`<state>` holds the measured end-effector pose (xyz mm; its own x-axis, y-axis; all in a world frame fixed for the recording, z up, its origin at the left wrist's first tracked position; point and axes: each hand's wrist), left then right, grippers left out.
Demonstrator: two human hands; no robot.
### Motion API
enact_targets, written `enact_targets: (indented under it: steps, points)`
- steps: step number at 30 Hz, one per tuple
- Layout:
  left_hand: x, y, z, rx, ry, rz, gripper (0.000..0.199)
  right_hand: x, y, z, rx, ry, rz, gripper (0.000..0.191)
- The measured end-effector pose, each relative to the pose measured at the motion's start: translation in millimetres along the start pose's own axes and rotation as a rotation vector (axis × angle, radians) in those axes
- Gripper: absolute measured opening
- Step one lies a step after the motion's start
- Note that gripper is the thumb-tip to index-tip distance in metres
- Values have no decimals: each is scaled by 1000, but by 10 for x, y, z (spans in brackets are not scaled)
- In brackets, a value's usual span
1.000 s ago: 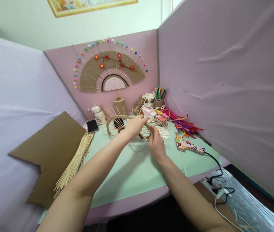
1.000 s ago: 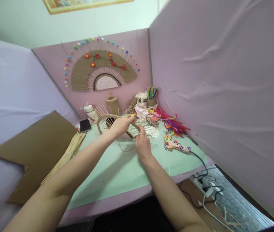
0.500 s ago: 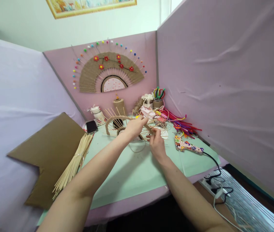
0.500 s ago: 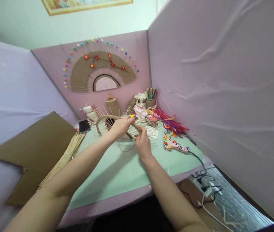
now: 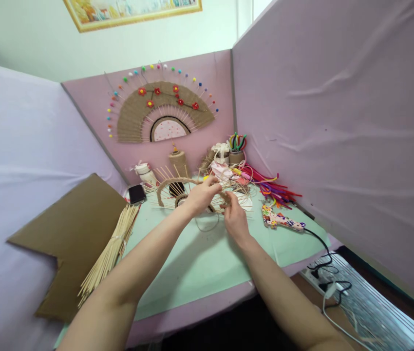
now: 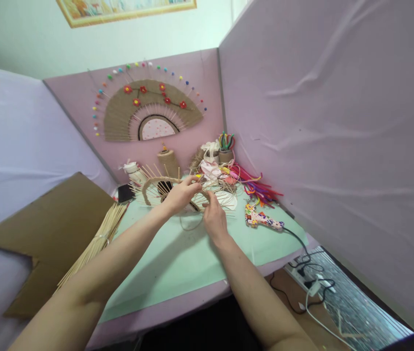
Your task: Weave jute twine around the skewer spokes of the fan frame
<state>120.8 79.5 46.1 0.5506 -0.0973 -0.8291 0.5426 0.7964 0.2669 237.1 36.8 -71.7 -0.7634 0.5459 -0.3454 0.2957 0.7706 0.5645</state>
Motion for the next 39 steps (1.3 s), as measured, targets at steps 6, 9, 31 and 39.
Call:
enact_targets:
  steps: [6, 9, 31, 39]
  points:
    - [7, -20, 30, 158, 327, -40, 22, 33, 24, 51, -95, -18, 25, 55]
    - [-3, -8, 107, 267, 418, -87, 25, 27, 31, 55, -123, -36, 38, 54]
    - [-139, 502, 653, 139, -31, -229, 20, 70, 41, 112, -100, -108, 31, 57]
    - [-87, 569, 532, 190, 1, -87, 29, 62, 31, 90, -93, -155, 49, 52]
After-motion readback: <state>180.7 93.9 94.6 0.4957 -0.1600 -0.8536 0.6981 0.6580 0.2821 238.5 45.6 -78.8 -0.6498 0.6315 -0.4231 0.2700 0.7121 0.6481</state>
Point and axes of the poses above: each hand's wrist, its own y-axis towards the middle knuckle, its own x-axis out of the palm, z = x × y, and after that the axes turned 14 degrees about -y, right-handed
